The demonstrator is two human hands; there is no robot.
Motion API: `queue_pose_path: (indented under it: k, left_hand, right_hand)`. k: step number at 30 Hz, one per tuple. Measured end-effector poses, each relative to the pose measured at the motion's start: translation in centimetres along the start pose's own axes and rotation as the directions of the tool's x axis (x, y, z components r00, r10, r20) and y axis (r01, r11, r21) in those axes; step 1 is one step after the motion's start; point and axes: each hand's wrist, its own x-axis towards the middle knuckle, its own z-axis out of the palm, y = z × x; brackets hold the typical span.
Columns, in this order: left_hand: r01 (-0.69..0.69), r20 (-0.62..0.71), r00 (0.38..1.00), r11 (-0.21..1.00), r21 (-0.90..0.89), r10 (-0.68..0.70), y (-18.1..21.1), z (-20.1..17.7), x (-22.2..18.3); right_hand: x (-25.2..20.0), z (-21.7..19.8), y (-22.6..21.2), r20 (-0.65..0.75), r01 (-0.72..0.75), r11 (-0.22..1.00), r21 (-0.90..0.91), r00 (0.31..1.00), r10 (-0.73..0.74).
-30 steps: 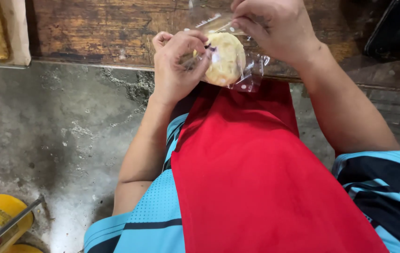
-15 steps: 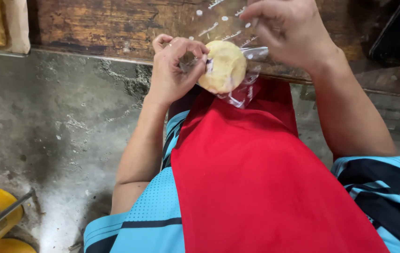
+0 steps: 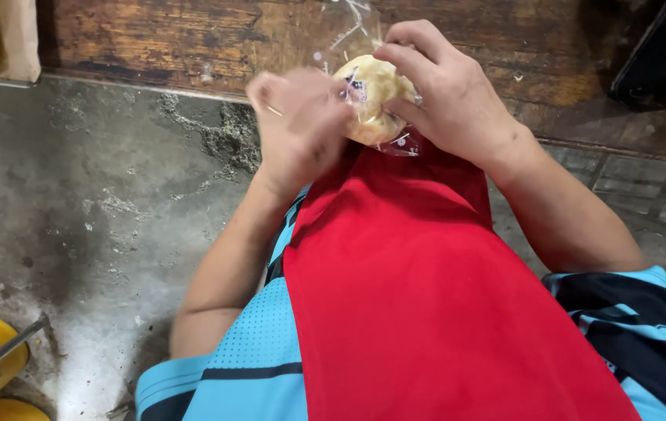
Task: The person packages bread buns into small plastic bags one at a time on a wooden table, twisting or folding the plastic to seal them.
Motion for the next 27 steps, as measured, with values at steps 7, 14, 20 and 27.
queue_pose_path:
  k: [7,14,20,27]
  left_hand:
    - [-0.132,0.279,0.957,0.974,0.184,0.077,0.6,1.1,-1.1]
    - [0.049,0.188,0.978,0.98,0.193,-0.086,1.8,3.4,-1.2]
    - [0.204,0.16,0.964,0.976,0.071,-0.213,0.8,6.0,-2.7]
    - [-0.075,0.036,0.997,0.941,0.331,0.066,0.5,4.7,-0.8]
  right_hand:
    - [0.6,-1.9,1.2,-0.11,0.111,0.994,-0.014,0.988,-0.112]
    - [0.1,-1.9,2.5,-0.165,0.081,0.994,0.079,0.984,-0.067]
    - [-1.5,0.4,2.3,-0.139,0.133,0.979,-0.154,0.978,-0.155]
    - [-2.8,1.1,3.0,-0.108,0.103,0.983,-0.151,0.987,-0.12]
